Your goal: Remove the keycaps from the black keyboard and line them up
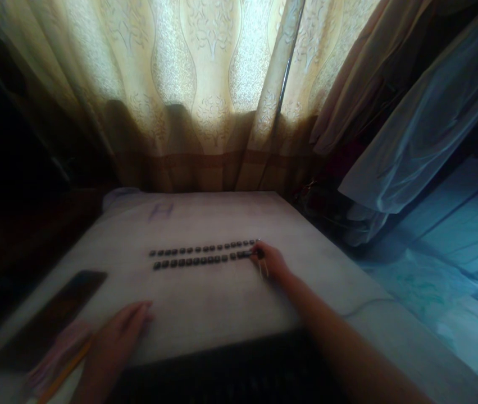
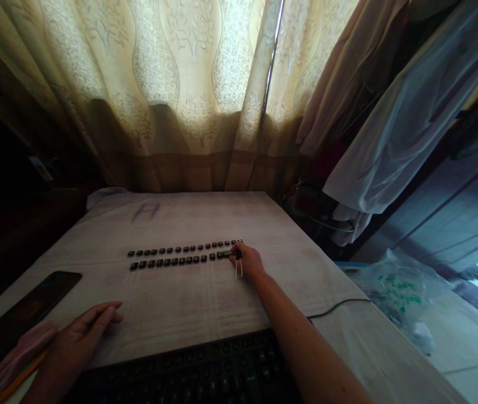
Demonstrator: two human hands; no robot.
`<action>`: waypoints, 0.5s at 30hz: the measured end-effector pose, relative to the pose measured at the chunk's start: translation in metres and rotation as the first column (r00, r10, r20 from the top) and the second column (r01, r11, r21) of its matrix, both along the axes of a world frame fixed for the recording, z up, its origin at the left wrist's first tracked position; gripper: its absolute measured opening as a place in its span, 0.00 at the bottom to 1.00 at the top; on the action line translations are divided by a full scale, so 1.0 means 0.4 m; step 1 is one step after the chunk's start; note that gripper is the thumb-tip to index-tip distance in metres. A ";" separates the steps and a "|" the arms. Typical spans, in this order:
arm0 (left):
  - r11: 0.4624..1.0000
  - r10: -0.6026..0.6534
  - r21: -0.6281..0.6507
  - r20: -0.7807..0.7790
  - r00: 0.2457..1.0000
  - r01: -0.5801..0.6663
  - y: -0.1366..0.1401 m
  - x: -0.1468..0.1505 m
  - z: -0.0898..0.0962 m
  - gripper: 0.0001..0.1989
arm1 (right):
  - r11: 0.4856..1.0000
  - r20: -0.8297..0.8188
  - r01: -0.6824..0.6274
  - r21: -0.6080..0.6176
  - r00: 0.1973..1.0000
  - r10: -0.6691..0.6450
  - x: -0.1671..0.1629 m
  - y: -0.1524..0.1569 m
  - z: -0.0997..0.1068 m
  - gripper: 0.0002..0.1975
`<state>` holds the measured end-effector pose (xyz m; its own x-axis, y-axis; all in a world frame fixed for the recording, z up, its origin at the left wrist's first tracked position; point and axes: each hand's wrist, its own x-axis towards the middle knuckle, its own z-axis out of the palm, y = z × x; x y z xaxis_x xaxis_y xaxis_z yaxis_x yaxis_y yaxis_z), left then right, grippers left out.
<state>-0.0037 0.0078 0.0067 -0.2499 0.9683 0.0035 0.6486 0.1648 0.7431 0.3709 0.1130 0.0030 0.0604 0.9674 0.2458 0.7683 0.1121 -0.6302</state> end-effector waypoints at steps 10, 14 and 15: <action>1.000 -0.005 -0.016 0.010 1.000 0.005 -0.002 -0.004 -0.011 0.24 | 1.000 -0.057 0.017 0.009 0.998 -0.017 0.011 -0.005 0.005 0.07; 1.000 -0.010 -0.018 0.008 1.000 0.010 -0.004 0.005 0.007 0.23 | 0.999 -0.126 0.041 0.018 0.991 -0.039 0.029 -0.029 0.029 0.05; 1.000 -0.010 -0.012 0.007 1.000 0.010 -0.005 0.007 0.011 0.22 | 0.999 -0.148 0.046 0.017 0.988 -0.043 0.036 -0.039 0.036 0.03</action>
<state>-0.0009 0.0060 0.0112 -0.2402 0.9707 -0.0097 0.6454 0.1671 0.7454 0.3853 0.0975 0.0175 0.1400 0.9579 0.2505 0.6716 0.0941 -0.7349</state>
